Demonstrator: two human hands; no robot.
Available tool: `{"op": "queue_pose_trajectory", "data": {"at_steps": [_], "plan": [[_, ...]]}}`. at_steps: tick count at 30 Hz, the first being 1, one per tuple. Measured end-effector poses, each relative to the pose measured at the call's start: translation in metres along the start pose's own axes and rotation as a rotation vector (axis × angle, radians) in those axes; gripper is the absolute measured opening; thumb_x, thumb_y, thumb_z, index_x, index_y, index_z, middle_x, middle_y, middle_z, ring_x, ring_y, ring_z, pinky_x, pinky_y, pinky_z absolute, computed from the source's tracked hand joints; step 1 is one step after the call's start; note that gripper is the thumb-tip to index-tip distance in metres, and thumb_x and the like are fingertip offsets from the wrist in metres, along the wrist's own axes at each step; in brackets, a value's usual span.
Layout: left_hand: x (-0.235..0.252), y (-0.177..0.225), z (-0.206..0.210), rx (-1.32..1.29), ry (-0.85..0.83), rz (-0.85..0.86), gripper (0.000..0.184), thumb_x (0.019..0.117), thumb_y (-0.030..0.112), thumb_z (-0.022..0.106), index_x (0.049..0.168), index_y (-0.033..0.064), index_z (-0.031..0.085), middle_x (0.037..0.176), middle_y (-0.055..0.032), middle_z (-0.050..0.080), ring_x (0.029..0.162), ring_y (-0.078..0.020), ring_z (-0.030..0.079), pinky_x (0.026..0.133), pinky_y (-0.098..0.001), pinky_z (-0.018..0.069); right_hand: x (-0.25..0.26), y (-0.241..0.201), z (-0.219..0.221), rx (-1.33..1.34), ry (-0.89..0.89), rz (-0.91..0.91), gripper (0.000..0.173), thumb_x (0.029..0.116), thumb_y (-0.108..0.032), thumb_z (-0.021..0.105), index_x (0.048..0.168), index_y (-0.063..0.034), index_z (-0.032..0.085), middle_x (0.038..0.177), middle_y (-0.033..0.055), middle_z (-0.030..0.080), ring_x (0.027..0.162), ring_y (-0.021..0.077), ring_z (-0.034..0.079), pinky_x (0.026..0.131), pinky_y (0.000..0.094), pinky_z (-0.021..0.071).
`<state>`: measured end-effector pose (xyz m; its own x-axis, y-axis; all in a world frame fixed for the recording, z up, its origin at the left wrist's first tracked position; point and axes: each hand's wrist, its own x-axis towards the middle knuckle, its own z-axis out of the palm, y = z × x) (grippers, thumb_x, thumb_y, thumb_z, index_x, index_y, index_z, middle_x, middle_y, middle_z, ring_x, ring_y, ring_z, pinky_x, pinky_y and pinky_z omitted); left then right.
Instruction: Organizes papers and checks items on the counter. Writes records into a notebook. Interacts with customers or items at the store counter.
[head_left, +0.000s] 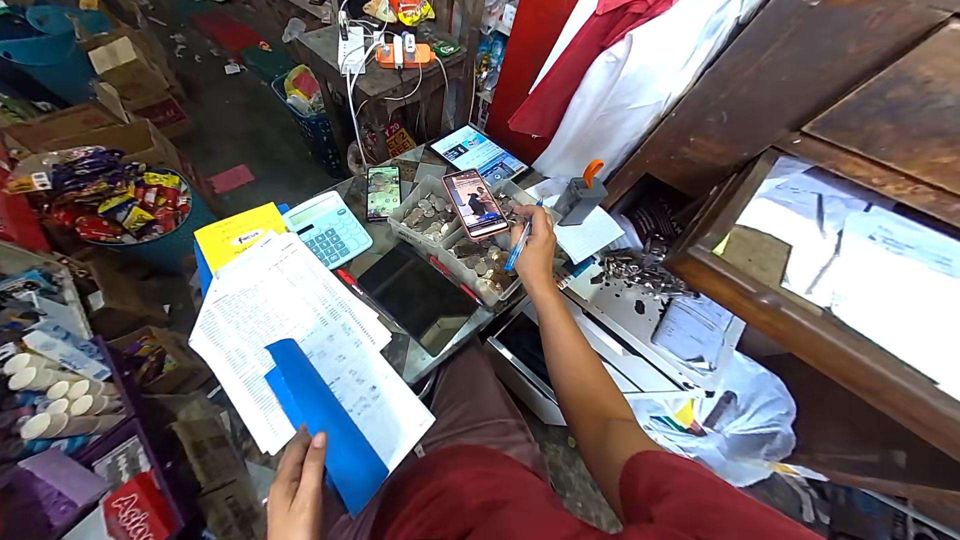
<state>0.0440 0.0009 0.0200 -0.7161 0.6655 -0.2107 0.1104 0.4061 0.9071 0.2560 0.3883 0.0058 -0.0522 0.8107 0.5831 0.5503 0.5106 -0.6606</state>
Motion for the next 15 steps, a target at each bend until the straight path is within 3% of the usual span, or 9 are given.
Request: {"op": "queue_pose_trajectory", "data": {"at_steps": [10, 15], "plan": [[0.0008, -0.0016, -0.0004, 0.036, -0.009, 0.005, 0.043, 0.1049, 0.028, 0.045, 0.115, -0.0074, 0.067, 0.129, -0.0216, 0.062, 0.12, -0.0117, 0.059, 0.104, -0.0291, 0.0458, 0.0, 0.0015, 0.0005, 0.003, 0.012, 0.015, 0.025, 0.099, -0.001, 0.053, 0.12, 0.0057, 0.064, 0.118, 0.0263, 0.066, 0.109, 0.0377, 0.064, 0.093, 0.0479, 0.052], [0.0018, -0.0014, 0.0035, 0.028, -0.017, 0.023, 0.041, 0.1041, 0.027, 0.046, 0.109, -0.0068, 0.069, 0.134, -0.0244, 0.06, 0.13, -0.0175, 0.055, 0.11, -0.0323, 0.0432, 0.0, 0.0016, 0.0006, 0.017, 0.019, 0.018, 0.023, 0.0994, -0.001, 0.053, 0.119, 0.006, 0.064, 0.118, 0.0257, 0.066, 0.108, 0.0372, 0.065, 0.093, 0.0474, 0.0522]]}}
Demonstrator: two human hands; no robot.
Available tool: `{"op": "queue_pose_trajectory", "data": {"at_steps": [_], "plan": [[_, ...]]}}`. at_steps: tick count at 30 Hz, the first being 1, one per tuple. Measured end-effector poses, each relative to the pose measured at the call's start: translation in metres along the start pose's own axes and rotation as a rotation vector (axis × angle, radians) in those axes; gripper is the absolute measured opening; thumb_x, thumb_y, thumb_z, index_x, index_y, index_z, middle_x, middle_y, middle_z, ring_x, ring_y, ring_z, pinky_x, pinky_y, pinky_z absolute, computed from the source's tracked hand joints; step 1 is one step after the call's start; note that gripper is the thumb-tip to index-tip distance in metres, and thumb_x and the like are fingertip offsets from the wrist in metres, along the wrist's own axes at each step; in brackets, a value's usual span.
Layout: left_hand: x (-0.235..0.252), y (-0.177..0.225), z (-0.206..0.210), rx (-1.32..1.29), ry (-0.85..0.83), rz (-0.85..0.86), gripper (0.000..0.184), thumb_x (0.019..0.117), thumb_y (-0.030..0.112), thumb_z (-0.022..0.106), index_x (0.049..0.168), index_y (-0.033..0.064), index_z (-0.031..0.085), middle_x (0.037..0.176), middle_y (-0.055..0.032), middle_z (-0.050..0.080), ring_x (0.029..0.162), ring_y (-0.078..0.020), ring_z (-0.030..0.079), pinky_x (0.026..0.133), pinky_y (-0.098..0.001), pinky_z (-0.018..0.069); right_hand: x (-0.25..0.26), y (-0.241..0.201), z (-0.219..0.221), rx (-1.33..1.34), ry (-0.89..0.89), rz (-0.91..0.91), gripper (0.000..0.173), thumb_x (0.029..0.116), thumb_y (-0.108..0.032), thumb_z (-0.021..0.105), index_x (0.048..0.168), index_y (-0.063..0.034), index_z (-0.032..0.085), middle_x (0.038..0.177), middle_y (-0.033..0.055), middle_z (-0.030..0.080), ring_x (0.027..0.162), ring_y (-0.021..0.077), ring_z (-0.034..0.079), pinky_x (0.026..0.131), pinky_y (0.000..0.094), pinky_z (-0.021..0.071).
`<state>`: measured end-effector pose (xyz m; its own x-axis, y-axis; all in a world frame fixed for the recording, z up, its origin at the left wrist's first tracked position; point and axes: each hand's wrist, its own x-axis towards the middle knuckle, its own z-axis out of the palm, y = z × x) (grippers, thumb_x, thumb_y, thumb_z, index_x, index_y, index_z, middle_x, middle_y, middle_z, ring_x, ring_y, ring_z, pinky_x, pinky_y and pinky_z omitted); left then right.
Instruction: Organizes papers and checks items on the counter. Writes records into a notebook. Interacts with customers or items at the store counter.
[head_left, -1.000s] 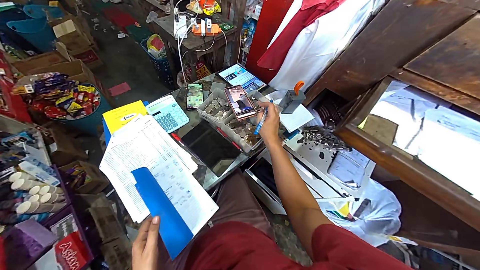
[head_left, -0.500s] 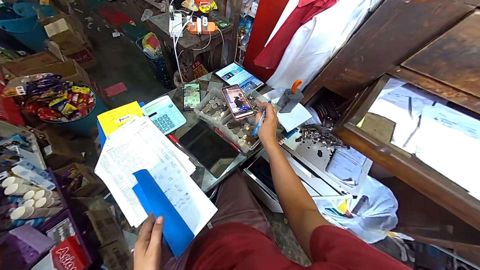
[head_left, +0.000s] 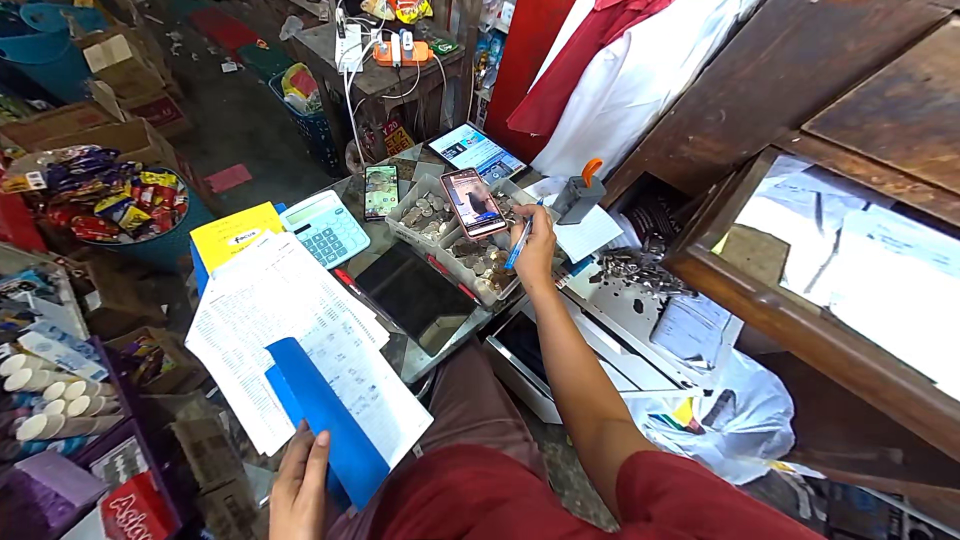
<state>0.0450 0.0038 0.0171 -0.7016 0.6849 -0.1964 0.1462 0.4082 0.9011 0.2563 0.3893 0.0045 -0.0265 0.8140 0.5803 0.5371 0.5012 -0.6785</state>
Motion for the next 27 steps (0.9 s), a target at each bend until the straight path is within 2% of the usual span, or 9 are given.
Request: {"op": "queue_pose_trajectory", "data": {"at_steps": [4, 9, 27], "plan": [[0.0009, -0.0015, 0.0, 0.014, -0.011, -0.005, 0.041, 0.104, 0.028, 0.047, 0.107, -0.0057, 0.069, 0.137, -0.025, 0.059, 0.133, -0.0206, 0.053, 0.111, -0.0345, 0.0425, -0.0004, 0.0018, 0.0007, 0.0, 0.007, -0.001, 0.024, 0.0986, -0.001, 0.053, 0.119, 0.0051, 0.065, 0.118, 0.0256, 0.066, 0.106, 0.0364, 0.065, 0.091, 0.0467, 0.0527], [0.0008, -0.001, -0.0013, 0.021, -0.014, -0.005, 0.042, 0.1042, 0.028, 0.046, 0.112, -0.0068, 0.069, 0.137, -0.0262, 0.058, 0.133, -0.0221, 0.053, 0.111, -0.036, 0.0422, -0.0002, 0.0001, -0.0006, -0.02, 0.017, -0.021, 0.023, 0.0993, 0.0, 0.053, 0.118, 0.0058, 0.065, 0.115, 0.0262, 0.067, 0.105, 0.0375, 0.066, 0.09, 0.048, 0.0535], [0.0013, -0.0026, -0.0004, 0.008, -0.002, -0.003, 0.04, 0.1043, 0.026, 0.046, 0.11, -0.0064, 0.069, 0.135, -0.0239, 0.06, 0.13, -0.0175, 0.056, 0.109, -0.0315, 0.0439, -0.0005, 0.0007, 0.0002, 0.003, 0.036, -0.008, 0.023, 0.0987, 0.001, 0.052, 0.117, 0.0056, 0.065, 0.115, 0.0254, 0.067, 0.106, 0.036, 0.065, 0.092, 0.0467, 0.0526]]}}
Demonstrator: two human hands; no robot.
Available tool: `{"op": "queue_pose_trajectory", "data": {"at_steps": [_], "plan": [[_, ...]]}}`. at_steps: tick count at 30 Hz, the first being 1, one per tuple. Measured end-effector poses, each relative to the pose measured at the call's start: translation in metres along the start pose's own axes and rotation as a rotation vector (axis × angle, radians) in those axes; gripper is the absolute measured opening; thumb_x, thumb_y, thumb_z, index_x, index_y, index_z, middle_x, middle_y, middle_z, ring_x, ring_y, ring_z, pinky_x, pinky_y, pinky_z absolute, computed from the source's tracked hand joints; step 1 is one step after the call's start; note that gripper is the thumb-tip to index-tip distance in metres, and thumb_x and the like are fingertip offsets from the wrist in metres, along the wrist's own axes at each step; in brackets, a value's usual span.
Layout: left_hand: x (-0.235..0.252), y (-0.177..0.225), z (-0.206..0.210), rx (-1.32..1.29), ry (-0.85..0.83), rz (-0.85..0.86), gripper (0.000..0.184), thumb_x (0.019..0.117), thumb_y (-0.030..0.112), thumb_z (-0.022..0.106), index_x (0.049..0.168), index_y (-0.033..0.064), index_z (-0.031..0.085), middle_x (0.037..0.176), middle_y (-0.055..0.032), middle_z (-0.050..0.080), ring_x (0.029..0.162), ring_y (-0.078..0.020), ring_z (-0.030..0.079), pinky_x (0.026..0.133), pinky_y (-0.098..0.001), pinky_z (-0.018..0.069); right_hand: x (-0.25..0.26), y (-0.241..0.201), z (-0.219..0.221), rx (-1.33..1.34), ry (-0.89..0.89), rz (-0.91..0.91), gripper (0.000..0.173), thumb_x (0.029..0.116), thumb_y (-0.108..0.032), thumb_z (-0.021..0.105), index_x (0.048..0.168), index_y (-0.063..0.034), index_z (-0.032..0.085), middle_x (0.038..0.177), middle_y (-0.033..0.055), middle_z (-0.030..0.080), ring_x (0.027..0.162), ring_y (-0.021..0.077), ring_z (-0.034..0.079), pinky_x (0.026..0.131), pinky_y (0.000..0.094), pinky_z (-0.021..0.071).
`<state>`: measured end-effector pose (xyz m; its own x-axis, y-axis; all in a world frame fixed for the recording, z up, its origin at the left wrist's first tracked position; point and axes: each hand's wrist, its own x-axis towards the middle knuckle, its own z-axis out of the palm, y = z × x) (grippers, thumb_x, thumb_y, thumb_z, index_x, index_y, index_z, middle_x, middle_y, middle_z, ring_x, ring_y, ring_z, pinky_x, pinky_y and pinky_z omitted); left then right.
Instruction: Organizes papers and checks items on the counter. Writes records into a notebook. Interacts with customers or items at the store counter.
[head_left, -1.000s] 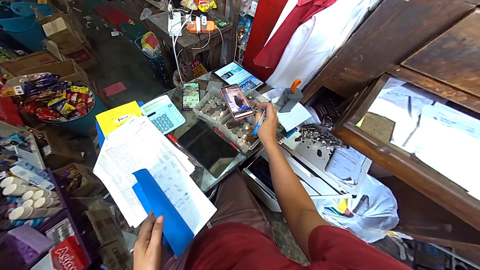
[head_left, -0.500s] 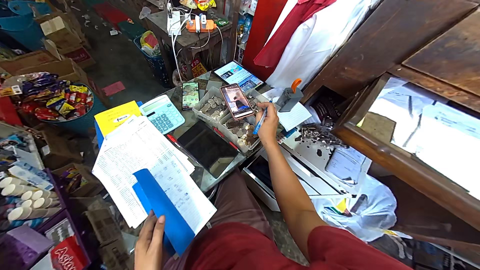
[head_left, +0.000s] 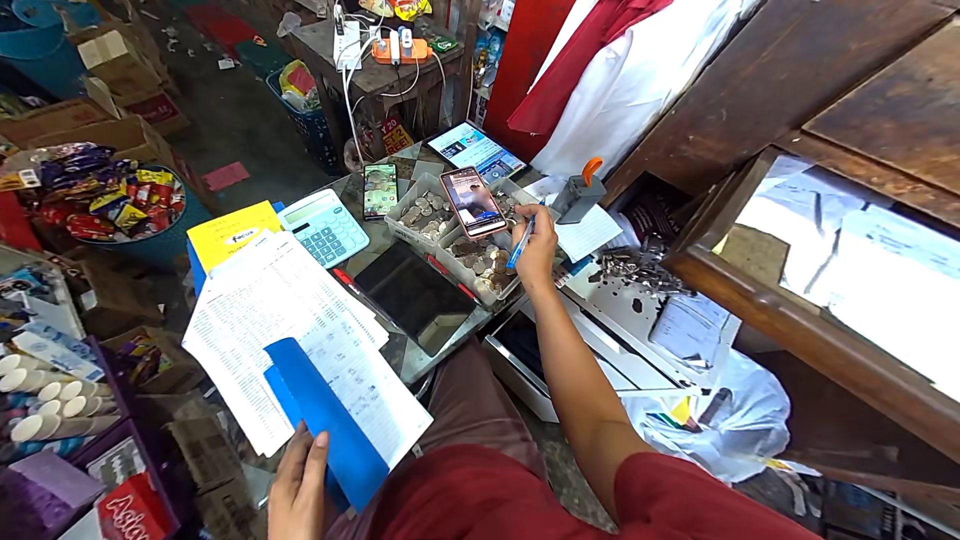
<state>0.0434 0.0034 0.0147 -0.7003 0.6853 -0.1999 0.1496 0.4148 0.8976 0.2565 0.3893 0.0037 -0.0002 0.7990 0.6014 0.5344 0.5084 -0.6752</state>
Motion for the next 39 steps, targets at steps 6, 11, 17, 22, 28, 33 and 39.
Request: {"op": "queue_pose_trajectory", "data": {"at_steps": [6, 11, 17, 22, 28, 33, 39], "plan": [[0.0001, -0.0027, 0.0, 0.002, 0.005, 0.008, 0.04, 0.104, 0.027, 0.046, 0.107, -0.0063, 0.069, 0.134, -0.0244, 0.06, 0.131, -0.019, 0.055, 0.109, -0.0324, 0.0439, 0.0003, 0.0002, -0.0002, 0.001, 0.001, -0.004, 0.023, 0.0993, 0.0, 0.052, 0.117, 0.006, 0.065, 0.115, 0.0251, 0.067, 0.107, 0.0358, 0.065, 0.093, 0.0461, 0.0526], [-0.0004, -0.0023, -0.0007, 0.012, -0.005, 0.003, 0.042, 0.1041, 0.028, 0.046, 0.11, -0.0073, 0.069, 0.137, -0.0268, 0.058, 0.134, -0.0227, 0.053, 0.112, -0.036, 0.0415, 0.0005, -0.0003, -0.0006, -0.015, -0.005, 0.002, 0.024, 0.0984, 0.001, 0.052, 0.118, 0.0063, 0.065, 0.117, 0.0252, 0.067, 0.108, 0.0366, 0.065, 0.094, 0.0474, 0.0524], [-0.0009, -0.0019, -0.0002, 0.013, -0.002, 0.0, 0.042, 0.1036, 0.028, 0.047, 0.109, -0.0079, 0.068, 0.138, -0.0279, 0.057, 0.135, -0.0236, 0.052, 0.112, -0.0365, 0.0411, 0.0006, -0.0013, -0.0012, -0.009, -0.006, 0.01, 0.024, 0.0988, 0.001, 0.051, 0.118, 0.0066, 0.065, 0.118, 0.0252, 0.067, 0.109, 0.0369, 0.065, 0.094, 0.0478, 0.0521], [0.0, -0.0034, 0.0002, 0.021, -0.002, 0.003, 0.041, 0.1039, 0.028, 0.046, 0.109, -0.0069, 0.069, 0.137, -0.0266, 0.058, 0.134, -0.0228, 0.053, 0.111, -0.0358, 0.0424, 0.0007, -0.0007, -0.001, -0.005, -0.002, 0.006, 0.024, 0.0987, 0.001, 0.051, 0.117, 0.0063, 0.065, 0.116, 0.0249, 0.067, 0.107, 0.0358, 0.066, 0.094, 0.0472, 0.0522], [0.0001, -0.0027, -0.0001, 0.02, 0.009, 0.001, 0.042, 0.1039, 0.028, 0.047, 0.11, -0.0063, 0.069, 0.137, -0.0263, 0.058, 0.134, -0.023, 0.053, 0.112, -0.0364, 0.0418, 0.0006, -0.0011, -0.0008, -0.007, -0.001, 0.011, 0.024, 0.0989, 0.0, 0.051, 0.117, 0.0056, 0.065, 0.115, 0.0244, 0.067, 0.106, 0.0353, 0.065, 0.092, 0.0465, 0.0524], [-0.0003, -0.0022, 0.0004, 0.012, 0.008, 0.011, 0.041, 0.1038, 0.028, 0.046, 0.108, -0.0069, 0.069, 0.137, -0.0264, 0.058, 0.134, -0.0219, 0.053, 0.111, -0.035, 0.0417, 0.0006, -0.0007, -0.0004, -0.002, -0.002, 0.022, 0.024, 0.0991, 0.0, 0.051, 0.118, 0.0055, 0.065, 0.116, 0.0245, 0.067, 0.106, 0.0349, 0.065, 0.093, 0.046, 0.0519], [-0.0008, -0.003, 0.0009, 0.004, 0.015, 0.011, 0.041, 0.1035, 0.027, 0.047, 0.108, -0.007, 0.069, 0.136, -0.0267, 0.058, 0.135, -0.023, 0.052, 0.112, -0.0359, 0.0411, 0.0005, -0.0003, -0.0014, -0.003, -0.01, 0.023, 0.024, 0.0991, 0.0, 0.052, 0.118, 0.0053, 0.065, 0.116, 0.0246, 0.066, 0.106, 0.0353, 0.064, 0.091, 0.0463, 0.052]]}}
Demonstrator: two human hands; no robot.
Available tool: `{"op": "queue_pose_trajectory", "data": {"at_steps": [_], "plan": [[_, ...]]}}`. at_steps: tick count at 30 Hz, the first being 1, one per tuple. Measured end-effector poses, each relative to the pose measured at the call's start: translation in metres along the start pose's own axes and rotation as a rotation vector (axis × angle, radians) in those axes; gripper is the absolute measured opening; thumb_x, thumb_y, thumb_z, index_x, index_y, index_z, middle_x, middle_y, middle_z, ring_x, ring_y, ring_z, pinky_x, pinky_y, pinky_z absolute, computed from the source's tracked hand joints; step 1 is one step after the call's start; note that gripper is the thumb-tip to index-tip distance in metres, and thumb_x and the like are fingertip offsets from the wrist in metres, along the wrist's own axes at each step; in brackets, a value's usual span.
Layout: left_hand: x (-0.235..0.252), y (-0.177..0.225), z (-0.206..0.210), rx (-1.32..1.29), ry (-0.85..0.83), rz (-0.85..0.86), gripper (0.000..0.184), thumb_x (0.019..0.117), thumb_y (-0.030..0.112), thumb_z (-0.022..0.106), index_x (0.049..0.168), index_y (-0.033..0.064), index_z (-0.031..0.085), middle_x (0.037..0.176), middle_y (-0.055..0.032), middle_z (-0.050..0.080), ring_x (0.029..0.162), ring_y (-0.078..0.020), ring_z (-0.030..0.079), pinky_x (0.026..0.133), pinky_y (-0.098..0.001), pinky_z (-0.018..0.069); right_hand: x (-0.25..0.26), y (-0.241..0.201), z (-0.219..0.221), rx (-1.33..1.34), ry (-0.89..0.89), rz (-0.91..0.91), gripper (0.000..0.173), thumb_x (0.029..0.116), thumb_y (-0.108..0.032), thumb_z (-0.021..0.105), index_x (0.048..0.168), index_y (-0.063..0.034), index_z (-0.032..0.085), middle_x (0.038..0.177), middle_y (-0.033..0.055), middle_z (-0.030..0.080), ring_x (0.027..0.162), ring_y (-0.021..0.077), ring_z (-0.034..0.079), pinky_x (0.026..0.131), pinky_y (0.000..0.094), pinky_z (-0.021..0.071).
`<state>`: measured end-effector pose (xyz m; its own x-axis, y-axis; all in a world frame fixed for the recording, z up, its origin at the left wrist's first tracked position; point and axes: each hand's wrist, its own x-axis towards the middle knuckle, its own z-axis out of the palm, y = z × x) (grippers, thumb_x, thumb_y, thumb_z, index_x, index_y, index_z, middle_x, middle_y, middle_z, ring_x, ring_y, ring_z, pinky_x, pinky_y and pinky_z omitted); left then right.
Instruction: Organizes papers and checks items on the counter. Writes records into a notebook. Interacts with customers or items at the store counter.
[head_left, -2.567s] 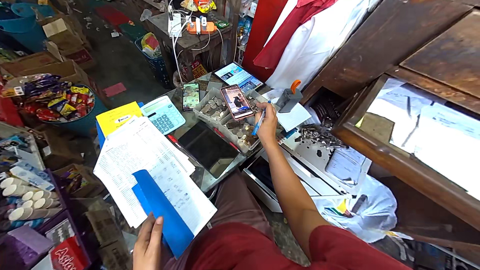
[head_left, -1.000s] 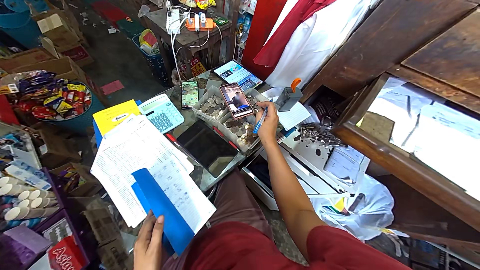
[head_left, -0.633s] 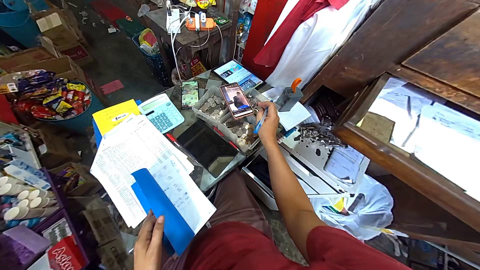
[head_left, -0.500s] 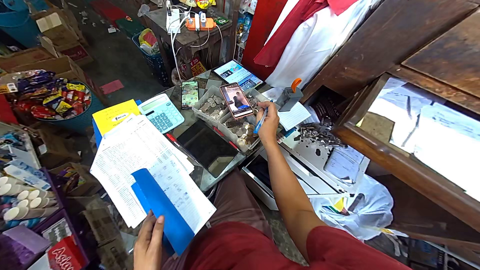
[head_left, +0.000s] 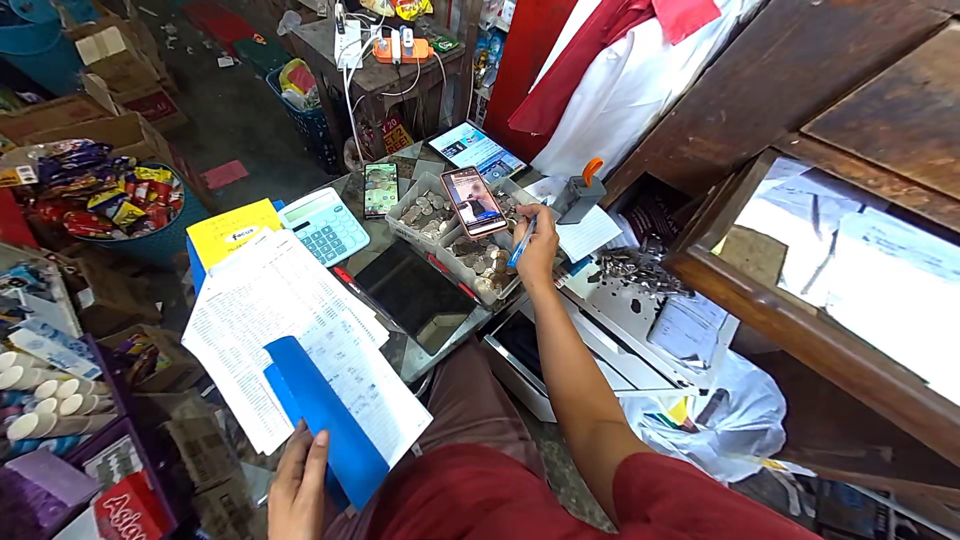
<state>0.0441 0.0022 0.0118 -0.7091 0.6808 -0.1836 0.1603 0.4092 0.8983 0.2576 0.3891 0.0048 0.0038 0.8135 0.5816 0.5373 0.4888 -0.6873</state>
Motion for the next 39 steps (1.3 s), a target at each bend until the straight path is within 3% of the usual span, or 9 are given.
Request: {"op": "queue_pose_trajectory", "data": {"at_steps": [39], "plan": [[0.001, -0.001, -0.0015, 0.022, -0.016, -0.004, 0.042, 0.1035, 0.029, 0.047, 0.11, -0.0065, 0.069, 0.136, -0.0263, 0.059, 0.134, -0.0233, 0.053, 0.112, -0.037, 0.0415, 0.0001, 0.0022, 0.0012, -0.009, 0.017, 0.003, 0.025, 0.0986, 0.001, 0.05, 0.119, 0.005, 0.065, 0.115, 0.0243, 0.067, 0.104, 0.0347, 0.065, 0.09, 0.0454, 0.0523]]}}
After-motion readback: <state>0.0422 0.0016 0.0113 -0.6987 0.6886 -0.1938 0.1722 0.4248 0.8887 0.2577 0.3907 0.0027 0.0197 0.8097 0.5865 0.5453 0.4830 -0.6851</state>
